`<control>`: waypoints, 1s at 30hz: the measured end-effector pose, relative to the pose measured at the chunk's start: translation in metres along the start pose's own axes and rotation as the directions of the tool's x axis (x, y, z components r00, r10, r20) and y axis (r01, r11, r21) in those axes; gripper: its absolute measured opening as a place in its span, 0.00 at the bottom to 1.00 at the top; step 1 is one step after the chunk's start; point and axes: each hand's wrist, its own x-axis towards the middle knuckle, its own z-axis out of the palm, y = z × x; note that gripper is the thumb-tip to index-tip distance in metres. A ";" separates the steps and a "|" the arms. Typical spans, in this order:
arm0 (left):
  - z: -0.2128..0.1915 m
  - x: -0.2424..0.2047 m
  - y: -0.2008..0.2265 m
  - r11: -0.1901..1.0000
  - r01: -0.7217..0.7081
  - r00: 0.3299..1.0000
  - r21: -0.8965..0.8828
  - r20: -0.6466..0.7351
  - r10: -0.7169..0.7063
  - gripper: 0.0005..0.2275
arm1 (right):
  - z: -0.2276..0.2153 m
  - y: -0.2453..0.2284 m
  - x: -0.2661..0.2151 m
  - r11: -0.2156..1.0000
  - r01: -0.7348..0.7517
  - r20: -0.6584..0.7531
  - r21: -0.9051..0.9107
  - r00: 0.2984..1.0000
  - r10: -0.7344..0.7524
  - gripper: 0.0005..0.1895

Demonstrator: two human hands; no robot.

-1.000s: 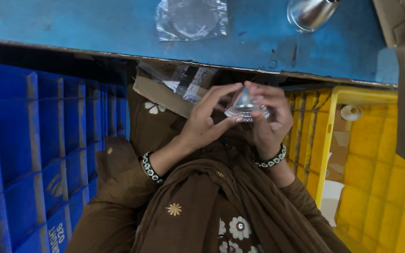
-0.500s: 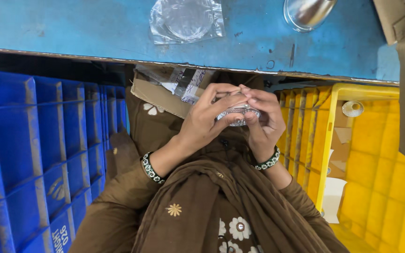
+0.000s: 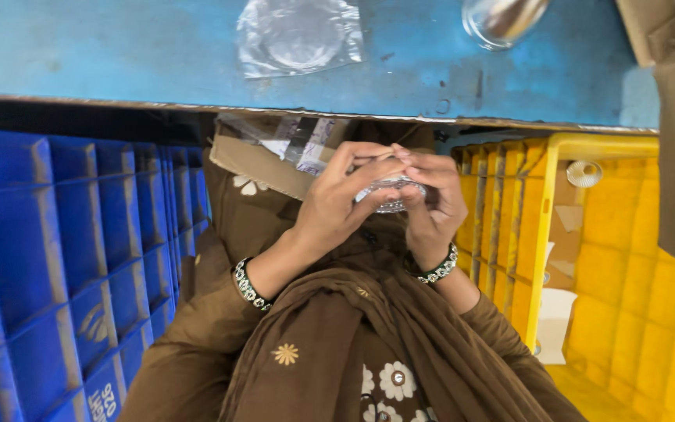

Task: The person repeatedly picks up a clear plastic cup and a silver metal cup, fits the plastic cup into the metal cup, and places the assembled pair into a yellow crate. This sequence is repeated multiple times throughout the clip.

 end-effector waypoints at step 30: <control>-0.005 0.012 0.003 0.992 0.105 0.933 0.065 0.338 -0.121 0.14 | -0.352 0.056 -0.208 -0.075 -0.681 -0.626 -0.729 0.617 0.477 0.12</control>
